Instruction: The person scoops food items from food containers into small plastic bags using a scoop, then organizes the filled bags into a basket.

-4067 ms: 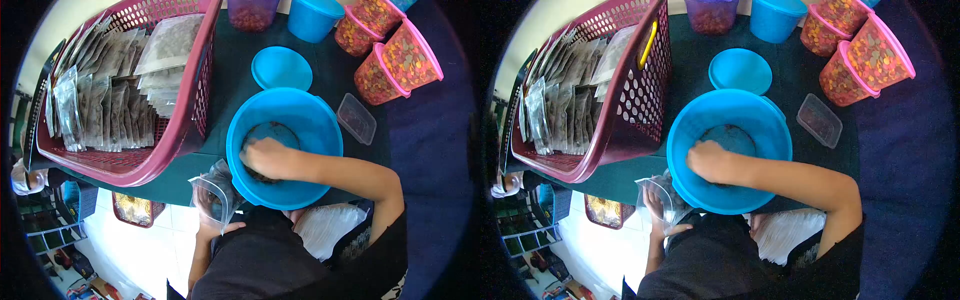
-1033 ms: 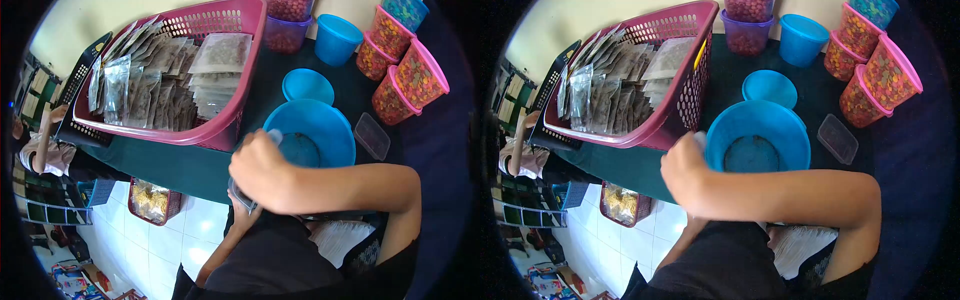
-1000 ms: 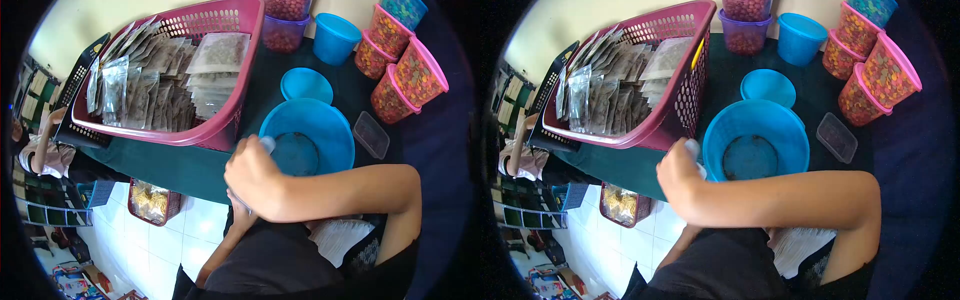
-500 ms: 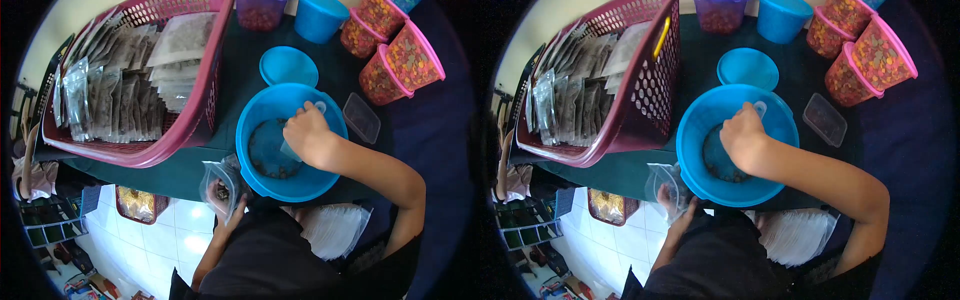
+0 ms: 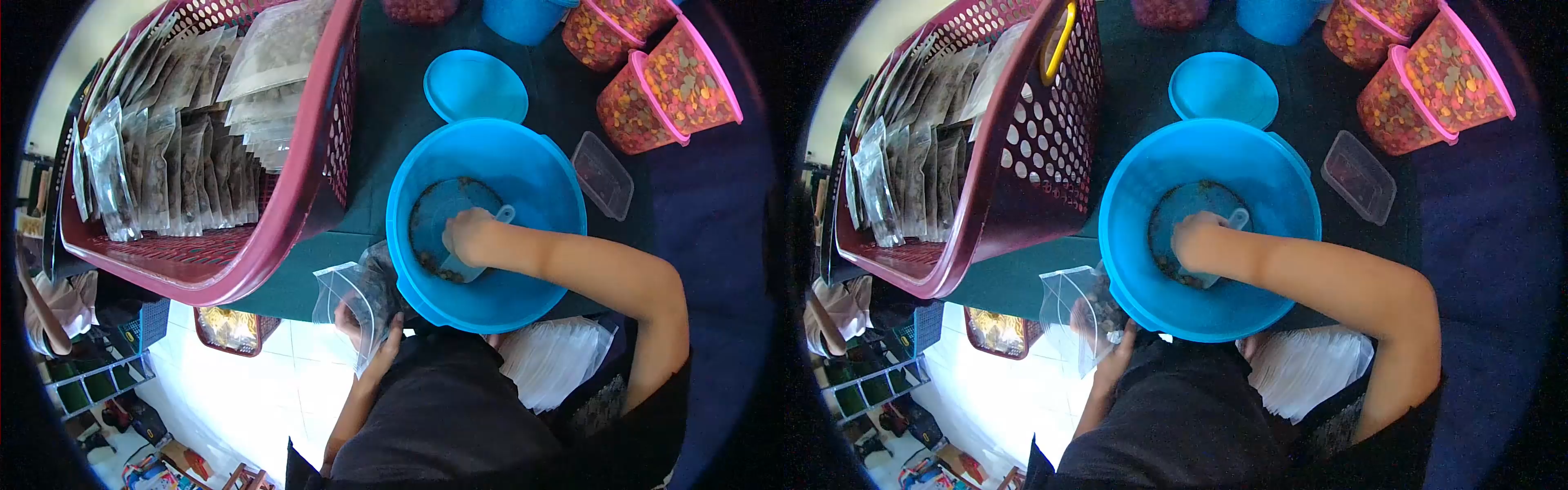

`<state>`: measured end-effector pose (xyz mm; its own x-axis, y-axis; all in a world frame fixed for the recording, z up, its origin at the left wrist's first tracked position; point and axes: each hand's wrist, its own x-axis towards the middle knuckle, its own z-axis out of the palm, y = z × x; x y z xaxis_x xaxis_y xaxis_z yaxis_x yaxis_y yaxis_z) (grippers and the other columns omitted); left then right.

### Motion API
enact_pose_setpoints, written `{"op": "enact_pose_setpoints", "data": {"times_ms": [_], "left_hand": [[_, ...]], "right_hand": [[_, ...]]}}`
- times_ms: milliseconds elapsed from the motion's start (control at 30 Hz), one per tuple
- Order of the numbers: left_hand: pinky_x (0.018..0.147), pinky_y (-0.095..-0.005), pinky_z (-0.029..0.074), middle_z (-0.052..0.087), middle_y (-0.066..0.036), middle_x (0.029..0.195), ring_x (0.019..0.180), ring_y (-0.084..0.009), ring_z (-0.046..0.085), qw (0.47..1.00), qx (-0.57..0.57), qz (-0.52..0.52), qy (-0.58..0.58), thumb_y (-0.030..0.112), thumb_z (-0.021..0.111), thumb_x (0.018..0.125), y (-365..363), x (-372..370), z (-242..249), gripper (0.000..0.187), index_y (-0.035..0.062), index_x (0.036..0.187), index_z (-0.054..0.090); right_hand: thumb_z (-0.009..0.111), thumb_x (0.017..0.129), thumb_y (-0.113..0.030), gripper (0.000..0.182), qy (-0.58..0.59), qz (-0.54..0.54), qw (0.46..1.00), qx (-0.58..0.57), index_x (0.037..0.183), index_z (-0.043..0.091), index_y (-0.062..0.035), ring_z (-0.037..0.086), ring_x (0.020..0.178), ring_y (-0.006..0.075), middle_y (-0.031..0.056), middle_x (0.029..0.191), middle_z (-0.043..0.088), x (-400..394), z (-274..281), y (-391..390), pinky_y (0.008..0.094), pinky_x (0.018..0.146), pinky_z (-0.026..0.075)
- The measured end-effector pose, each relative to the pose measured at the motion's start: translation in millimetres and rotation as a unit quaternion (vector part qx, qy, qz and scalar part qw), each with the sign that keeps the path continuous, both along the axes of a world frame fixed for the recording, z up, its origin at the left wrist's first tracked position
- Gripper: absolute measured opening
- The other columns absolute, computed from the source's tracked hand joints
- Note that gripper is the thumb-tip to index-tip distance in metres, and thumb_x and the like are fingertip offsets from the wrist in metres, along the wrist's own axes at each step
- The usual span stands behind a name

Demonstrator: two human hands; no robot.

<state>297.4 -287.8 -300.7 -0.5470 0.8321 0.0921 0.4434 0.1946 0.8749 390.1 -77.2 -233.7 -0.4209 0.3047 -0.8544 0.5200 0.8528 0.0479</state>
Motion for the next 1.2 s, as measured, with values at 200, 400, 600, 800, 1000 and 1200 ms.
{"op": "enact_pose_setpoints", "data": {"times_ms": [200, 400, 600, 800, 1000, 1200], "left_hand": [[0.090, -0.0394, 0.027, 0.031, -0.022, 0.111, 0.106, -0.0298, 0.035, 1.000, 0.016, 0.007, -0.018, 0.012, 0.068, 0.062, 1.1, 0.1, 1.6, 0.079, -0.0074, 0.118, 0.016], [0.090, -0.0396, 0.028, 0.030, -0.023, 0.113, 0.107, -0.0299, 0.034, 0.999, -0.008, 0.009, 0.042, 0.012, 0.068, 0.062, -0.4, -0.2, 0.8, 0.080, -0.0066, 0.119, 0.015], [0.087, -0.0390, 0.031, 0.036, -0.023, 0.109, 0.103, -0.0308, 0.039, 0.998, -0.009, 0.010, 0.056, 0.015, 0.069, 0.062, 1.1, -1.5, 4.9, 0.077, -0.0063, 0.118, 0.020], [0.081, -0.0359, 0.039, 0.046, -0.022, 0.099, 0.093, -0.0304, 0.048, 0.990, -0.041, -0.002, 0.133, 0.018, 0.070, 0.062, 3.9, -4.5, 12.5, 0.068, -0.0083, 0.111, 0.032], [0.082, -0.0366, 0.038, 0.045, -0.023, 0.102, 0.096, -0.0317, 0.046, 0.997, -0.015, 0.011, 0.073, 0.019, 0.070, 0.062, 2.6, -4.8, 7.0, 0.072, -0.0088, 0.113, 0.029], [0.086, -0.0378, 0.034, 0.041, -0.024, 0.106, 0.100, -0.0311, 0.044, 0.982, -0.076, -0.040, 0.169, 0.019, 0.069, 0.064, 2.6, -6.9, 13.2, 0.075, -0.0090, 0.116, 0.024]], "right_hand": [[0.058, 0.065, -0.005, 0.024, 0.093, 0.021, 0.995, 0.003, 0.089, 0.062, -0.0046, 0.058, 0.084, 0.0253, 0.0124, 0.095, 0.059, -8.3, -6.0, 15.2, 0.0360, 0.068, 0.047], [0.059, 0.066, -0.006, 0.024, 0.057, 0.046, 0.997, -0.037, 0.090, 0.062, -0.0061, 0.057, 0.087, 0.0261, 0.0122, 0.094, 0.059, -5.6, 4.8, 28.9, 0.0371, 0.067, 0.047], [0.062, 0.065, -0.011, 0.026, 0.031, 0.020, 0.996, 0.077, 0.091, 0.061, -0.0050, 0.058, 0.086, 0.0250, 0.0109, 0.094, 0.060, -8.0, 9.4, 14.0, 0.0402, 0.068, 0.048], [0.061, 0.067, -0.012, 0.025, 0.019, 0.039, 0.996, 0.084, 0.090, 0.061, -0.0031, 0.058, 0.086, 0.0258, 0.0111, 0.093, 0.060, -15.6, 8.7, 9.0, 0.0413, 0.070, 0.048], [0.058, 0.067, -0.011, 0.023, 0.055, 0.028, 0.997, 0.053, 0.088, 0.062, -0.0027, 0.058, 0.086, 0.0265, 0.0120, 0.093, 0.060, -12.7, -3.3, 6.8, 0.0408, 0.068, 0.048], [0.053, 0.068, -0.008, 0.023, 0.060, 0.040, 0.997, -0.009, 0.089, 0.061, -0.0010, 0.058, 0.082, 0.0290, 0.0138, 0.094, 0.059, -3.5, 16.1, 24.8, 0.0389, 0.066, 0.047]]}}
